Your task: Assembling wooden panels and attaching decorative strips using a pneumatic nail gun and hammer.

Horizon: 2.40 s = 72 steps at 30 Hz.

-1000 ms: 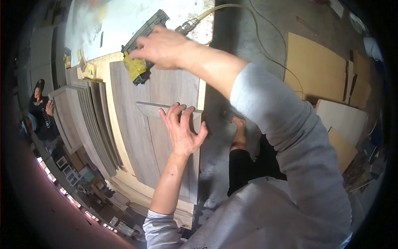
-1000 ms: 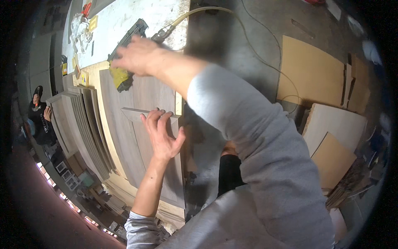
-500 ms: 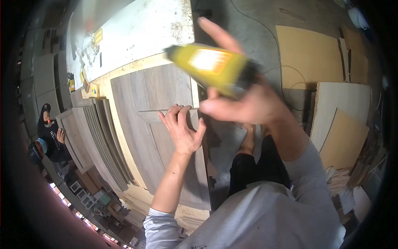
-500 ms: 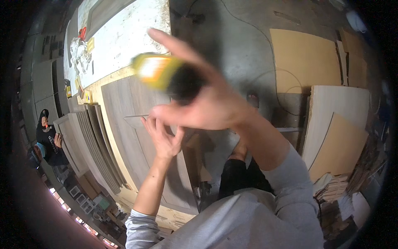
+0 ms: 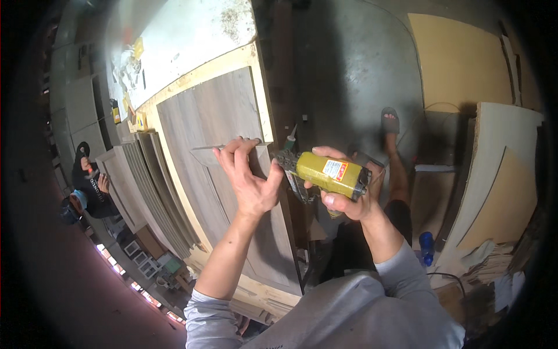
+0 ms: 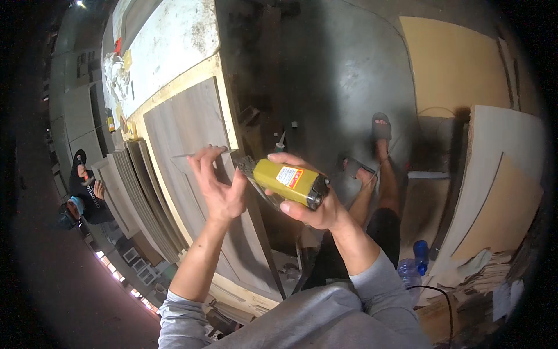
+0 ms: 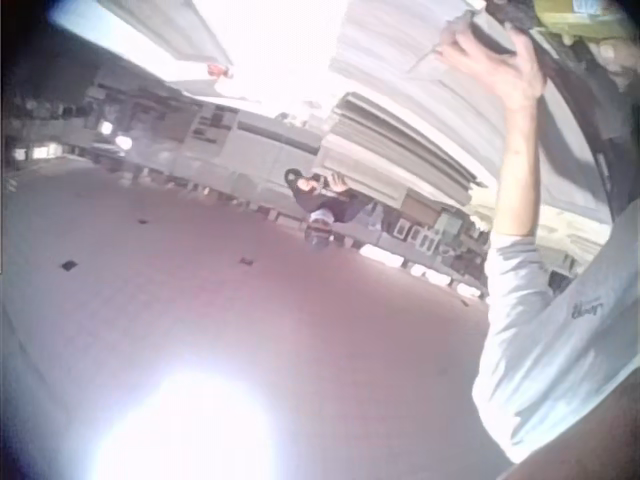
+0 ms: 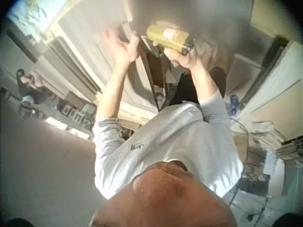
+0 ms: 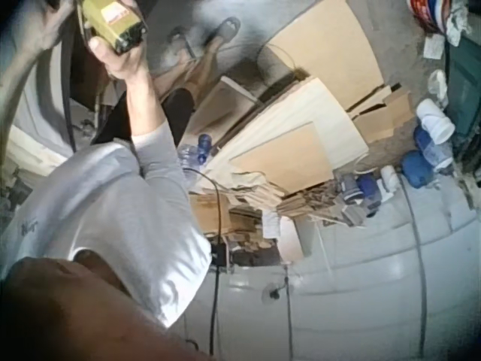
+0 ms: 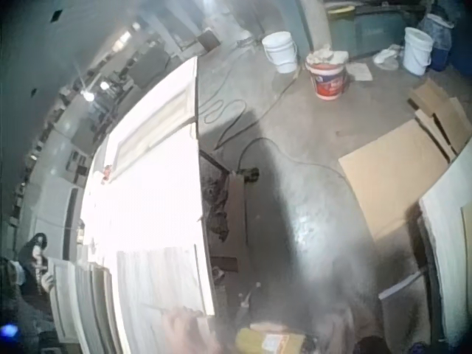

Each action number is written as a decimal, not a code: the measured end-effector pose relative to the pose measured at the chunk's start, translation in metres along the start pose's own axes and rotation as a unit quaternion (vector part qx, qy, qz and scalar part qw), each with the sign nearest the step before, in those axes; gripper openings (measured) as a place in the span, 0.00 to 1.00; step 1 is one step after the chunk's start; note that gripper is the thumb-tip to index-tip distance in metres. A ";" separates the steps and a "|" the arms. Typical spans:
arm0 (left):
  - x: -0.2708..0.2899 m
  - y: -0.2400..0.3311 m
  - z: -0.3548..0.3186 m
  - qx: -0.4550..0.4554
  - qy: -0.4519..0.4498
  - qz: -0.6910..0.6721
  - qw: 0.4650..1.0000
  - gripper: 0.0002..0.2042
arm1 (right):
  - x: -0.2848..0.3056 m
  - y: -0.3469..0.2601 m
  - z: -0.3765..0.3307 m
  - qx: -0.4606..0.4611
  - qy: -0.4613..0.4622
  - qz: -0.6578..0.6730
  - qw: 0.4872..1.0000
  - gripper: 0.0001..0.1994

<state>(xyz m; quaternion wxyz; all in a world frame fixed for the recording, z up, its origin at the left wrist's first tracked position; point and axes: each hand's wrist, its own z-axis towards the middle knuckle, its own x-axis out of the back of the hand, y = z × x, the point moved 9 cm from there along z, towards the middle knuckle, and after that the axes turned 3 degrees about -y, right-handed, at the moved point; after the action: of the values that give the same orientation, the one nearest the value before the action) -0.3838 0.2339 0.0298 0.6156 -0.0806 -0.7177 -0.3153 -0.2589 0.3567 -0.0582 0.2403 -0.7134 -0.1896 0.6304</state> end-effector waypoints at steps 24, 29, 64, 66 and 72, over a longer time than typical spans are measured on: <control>0.002 0.002 -0.001 -0.008 0.010 0.003 1.000 0.24 | 0.002 0.005 0.002 0.005 -0.015 -0.007 1.000 0.40; 0.003 -0.003 -0.001 -0.006 0.012 0.005 1.000 0.24 | 0.011 -0.008 -0.010 -0.027 0.002 -0.002 1.000 0.42; 0.002 -0.031 -0.133 0.296 0.108 -0.005 0.949 0.27 | 0.014 -0.013 -0.019 -0.303 -0.145 -0.117 0.935 0.38; -0.003 -0.024 -0.139 0.282 0.093 -0.007 0.955 0.27 | -0.004 -0.004 -0.023 -0.341 -0.120 -0.071 0.930 0.39; -0.004 -0.023 -0.139 0.258 0.081 -0.009 0.963 0.28 | -0.020 0.030 -0.019 -0.310 -0.188 -0.087 0.928 0.38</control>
<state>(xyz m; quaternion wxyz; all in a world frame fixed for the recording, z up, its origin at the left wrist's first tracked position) -0.2783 0.1400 0.0235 0.6686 0.1126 -0.7234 -0.1306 -0.2432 0.3192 -0.0577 0.0208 -0.6018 -0.4786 0.6390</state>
